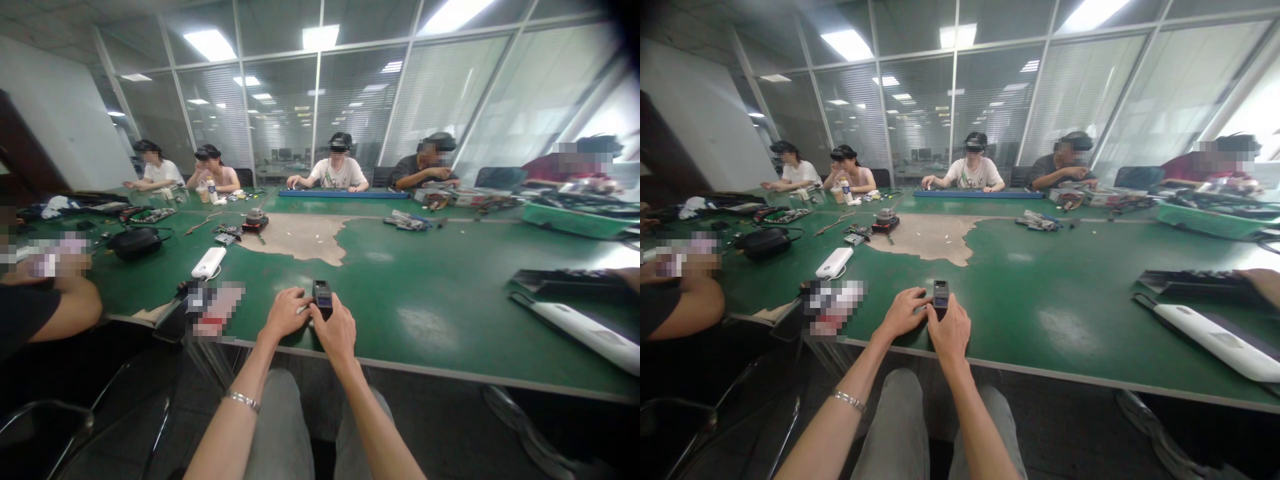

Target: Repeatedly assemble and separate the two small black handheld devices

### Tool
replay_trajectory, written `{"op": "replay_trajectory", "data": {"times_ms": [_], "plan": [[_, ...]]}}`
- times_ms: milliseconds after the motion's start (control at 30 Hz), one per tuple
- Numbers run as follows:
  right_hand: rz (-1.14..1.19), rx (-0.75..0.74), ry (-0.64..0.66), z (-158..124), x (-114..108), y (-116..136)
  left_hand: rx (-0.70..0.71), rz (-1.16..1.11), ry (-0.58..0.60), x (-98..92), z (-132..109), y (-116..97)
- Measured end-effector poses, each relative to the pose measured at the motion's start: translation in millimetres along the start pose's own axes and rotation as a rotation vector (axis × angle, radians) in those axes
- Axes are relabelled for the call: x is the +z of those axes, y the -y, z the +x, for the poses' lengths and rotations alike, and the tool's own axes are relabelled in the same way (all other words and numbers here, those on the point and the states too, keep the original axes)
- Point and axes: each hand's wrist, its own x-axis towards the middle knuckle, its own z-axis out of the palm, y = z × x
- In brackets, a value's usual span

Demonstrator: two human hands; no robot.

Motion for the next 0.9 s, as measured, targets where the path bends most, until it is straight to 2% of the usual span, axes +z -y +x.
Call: {"op": "replay_trajectory", "data": {"times_ms": [167,333,633,900], "plan": [[-0.010,0.010,-0.002,-3.8,0.2,0.9,-0.031,0.003,0.051,-2.4,0.9,-1.8],[-0.003,0.059,-0.034,-6.2,2.8,-0.8,0.006,-0.008,0.059,-4.1,1.9,-3.4],[0.059,0.031,0.052,-1.6,-9.4,2.1,0.042,-0.010,0.041,-5.1,2.4,-3.8],[0.190,0.043,-0.023,8.0,-15.4,6.2,0.028,-0.018,0.005,-1.1,1.0,-1.9]]}}
